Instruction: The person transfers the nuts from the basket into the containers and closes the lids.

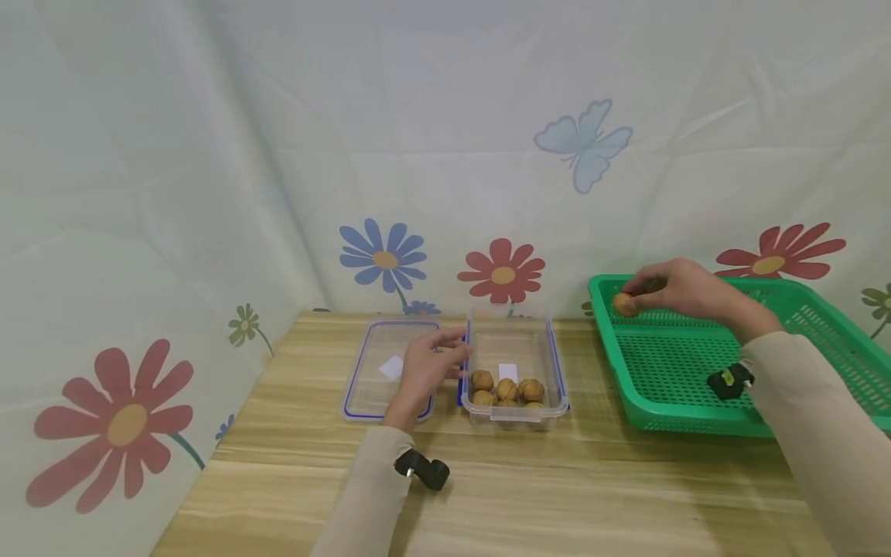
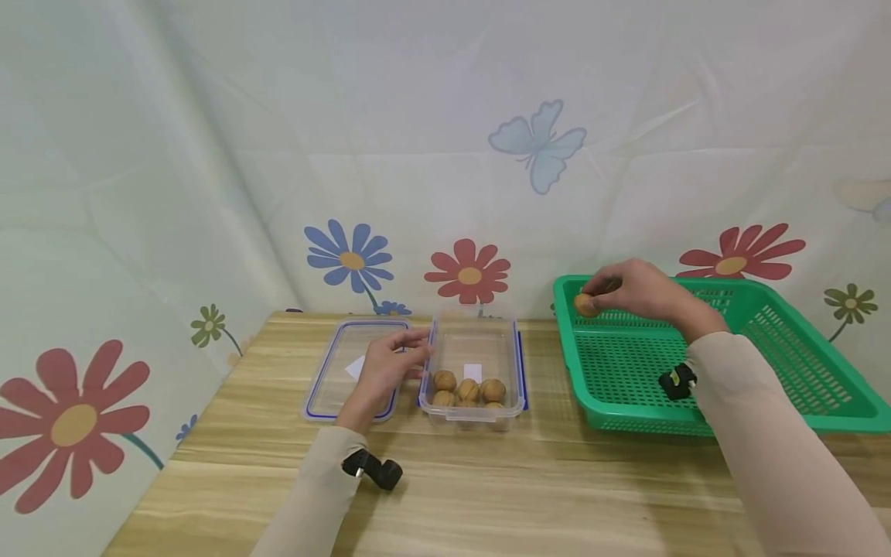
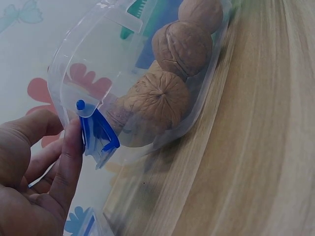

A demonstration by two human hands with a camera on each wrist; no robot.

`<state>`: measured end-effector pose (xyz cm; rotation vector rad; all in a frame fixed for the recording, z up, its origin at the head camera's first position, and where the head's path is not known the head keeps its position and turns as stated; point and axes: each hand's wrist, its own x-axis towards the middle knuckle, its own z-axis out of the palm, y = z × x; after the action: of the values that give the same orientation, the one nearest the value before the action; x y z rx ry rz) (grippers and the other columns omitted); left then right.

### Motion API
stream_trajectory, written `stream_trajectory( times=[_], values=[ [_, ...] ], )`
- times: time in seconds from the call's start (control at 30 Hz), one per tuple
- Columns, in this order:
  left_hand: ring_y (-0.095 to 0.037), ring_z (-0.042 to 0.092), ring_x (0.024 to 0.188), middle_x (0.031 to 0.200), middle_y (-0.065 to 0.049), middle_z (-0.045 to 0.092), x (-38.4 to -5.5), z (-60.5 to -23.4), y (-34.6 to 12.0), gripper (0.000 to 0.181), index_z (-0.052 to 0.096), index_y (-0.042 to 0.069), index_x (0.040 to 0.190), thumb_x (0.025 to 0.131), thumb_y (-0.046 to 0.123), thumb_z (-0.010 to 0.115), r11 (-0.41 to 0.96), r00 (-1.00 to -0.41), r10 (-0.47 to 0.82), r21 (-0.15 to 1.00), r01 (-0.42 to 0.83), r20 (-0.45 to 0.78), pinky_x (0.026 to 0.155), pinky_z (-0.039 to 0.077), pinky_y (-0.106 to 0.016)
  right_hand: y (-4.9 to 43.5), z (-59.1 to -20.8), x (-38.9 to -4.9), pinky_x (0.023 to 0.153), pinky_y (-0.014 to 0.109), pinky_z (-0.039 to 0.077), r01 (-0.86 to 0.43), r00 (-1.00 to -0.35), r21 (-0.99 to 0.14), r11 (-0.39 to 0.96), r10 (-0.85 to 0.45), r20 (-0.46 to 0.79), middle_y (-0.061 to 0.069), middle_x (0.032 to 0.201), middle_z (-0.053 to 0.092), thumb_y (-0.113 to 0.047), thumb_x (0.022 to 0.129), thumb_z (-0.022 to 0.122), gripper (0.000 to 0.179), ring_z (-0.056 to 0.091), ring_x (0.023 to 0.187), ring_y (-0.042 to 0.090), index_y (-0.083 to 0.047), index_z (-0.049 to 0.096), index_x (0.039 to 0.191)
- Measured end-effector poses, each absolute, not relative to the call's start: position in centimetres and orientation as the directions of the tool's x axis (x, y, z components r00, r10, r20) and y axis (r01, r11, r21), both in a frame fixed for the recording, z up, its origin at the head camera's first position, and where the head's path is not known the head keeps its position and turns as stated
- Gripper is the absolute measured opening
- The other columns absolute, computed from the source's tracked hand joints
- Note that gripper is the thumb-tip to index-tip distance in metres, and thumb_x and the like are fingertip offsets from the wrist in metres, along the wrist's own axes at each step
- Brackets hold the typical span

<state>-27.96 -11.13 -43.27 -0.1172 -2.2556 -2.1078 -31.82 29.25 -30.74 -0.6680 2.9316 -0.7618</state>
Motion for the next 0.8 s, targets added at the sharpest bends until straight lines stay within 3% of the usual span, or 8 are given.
stream_trajectory(
  times=[0.17, 0.37, 0.6, 0.8],
  values=[
    [-0.033, 0.075, 0.093, 0.112, -0.017, 0.068, -28.0, -43.3, -11.2, 0.034, 0.073, 0.000, 0.131, 0.098, 0.007, 0.076, 0.067, -0.995, 0.023, 0.993, 0.096, 0.094, 0.073, 0.069, -0.035, 28.3, -29.8, -31.5, 0.091, 0.050, 0.060, -0.421, -0.899, -0.468, 0.777, -0.426, 0.102, 0.012, 0.117, 0.076, -0.024, 0.101, 0.077, 0.032, 0.070, 0.110, 0.033, -0.002, 0.076, 0.123],
    [-0.029, 0.075, 0.090, 0.112, -0.017, 0.068, -28.1, -43.4, -11.1, 0.034, 0.073, 0.000, 0.131, 0.098, 0.007, 0.076, 0.072, -0.995, 0.024, 0.992, 0.100, 0.099, 0.072, 0.069, -0.035, 26.6, -28.3, -30.3, 0.092, 0.049, 0.060, -0.442, -0.891, -0.468, 0.765, -0.433, 0.133, 0.010, 0.117, 0.076, -0.028, 0.100, 0.078, 0.035, 0.070, 0.110, 0.031, -0.003, 0.075, 0.125],
    [-0.029, 0.075, 0.090, 0.113, -0.017, 0.068, -28.1, -43.5, -11.1, 0.034, 0.073, -0.001, 0.131, 0.098, 0.007, 0.076, 0.072, -0.995, 0.023, 0.992, 0.099, 0.098, 0.072, 0.068, -0.035, 24.1, -27.4, -28.9, 0.091, 0.036, 0.060, -0.458, -0.885, -0.495, 0.739, -0.435, 0.168, 0.003, 0.114, 0.077, -0.029, 0.098, 0.080, 0.033, 0.072, 0.105, 0.022, -0.009, 0.077, 0.124],
    [-0.028, 0.075, 0.090, 0.114, -0.017, 0.068, -28.1, -43.3, -11.1, 0.035, 0.072, 0.000, 0.131, 0.097, 0.007, 0.076, 0.071, -0.996, 0.024, 0.993, 0.091, 0.090, 0.073, 0.069, -0.035, 22.1, -27.5, -28.3, 0.095, 0.049, 0.062, -0.459, -0.884, -0.530, 0.713, -0.429, 0.188, 0.007, 0.115, 0.076, -0.028, 0.098, 0.081, 0.036, 0.072, 0.104, 0.025, -0.005, 0.076, 0.124]
  ],
)
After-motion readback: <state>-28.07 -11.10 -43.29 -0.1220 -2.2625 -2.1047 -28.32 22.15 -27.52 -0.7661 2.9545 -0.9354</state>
